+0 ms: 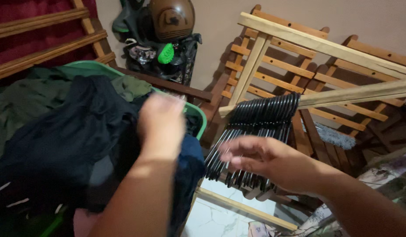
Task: The person picks up clothing items from a container, inserts hangers into each item by hand, and hangs them onto a wooden rack.
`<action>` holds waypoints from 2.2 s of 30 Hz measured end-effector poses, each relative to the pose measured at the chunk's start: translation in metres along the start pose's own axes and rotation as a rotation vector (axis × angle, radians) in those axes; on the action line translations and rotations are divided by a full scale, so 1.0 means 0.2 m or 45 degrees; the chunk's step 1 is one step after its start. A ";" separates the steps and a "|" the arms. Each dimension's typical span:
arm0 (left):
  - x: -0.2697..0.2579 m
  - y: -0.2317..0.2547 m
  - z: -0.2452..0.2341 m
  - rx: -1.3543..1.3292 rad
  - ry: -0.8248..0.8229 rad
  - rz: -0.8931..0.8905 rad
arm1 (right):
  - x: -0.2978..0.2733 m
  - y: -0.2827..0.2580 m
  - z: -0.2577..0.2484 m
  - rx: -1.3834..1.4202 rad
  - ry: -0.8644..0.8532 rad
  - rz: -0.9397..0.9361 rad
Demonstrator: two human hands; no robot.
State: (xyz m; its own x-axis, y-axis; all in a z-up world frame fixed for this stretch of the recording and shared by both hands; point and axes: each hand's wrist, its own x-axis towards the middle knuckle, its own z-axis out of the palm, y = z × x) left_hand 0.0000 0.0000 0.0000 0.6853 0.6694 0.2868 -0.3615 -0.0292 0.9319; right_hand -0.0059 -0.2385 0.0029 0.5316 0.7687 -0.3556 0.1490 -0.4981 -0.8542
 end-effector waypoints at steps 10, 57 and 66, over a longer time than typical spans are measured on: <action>-0.48 0.38 0.40 0.266 -0.498 0.088 | 0.01 -0.14 -0.03 0.676 0.605 -0.271; 0.26 0.06 -0.49 1.231 0.338 0.259 | 0.10 -0.22 -0.05 0.770 0.274 0.088; -0.27 -0.71 -0.47 1.733 -0.718 -0.575 | 0.10 -0.16 -0.01 0.887 0.233 0.128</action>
State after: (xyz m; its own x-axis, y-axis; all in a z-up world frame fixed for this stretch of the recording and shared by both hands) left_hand -0.0457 0.0370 -0.1684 0.8310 0.4592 -0.3139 0.5519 -0.7512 0.3622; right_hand 0.0015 -0.2077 0.0230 0.6548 0.6228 -0.4282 -0.4410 -0.1452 -0.8857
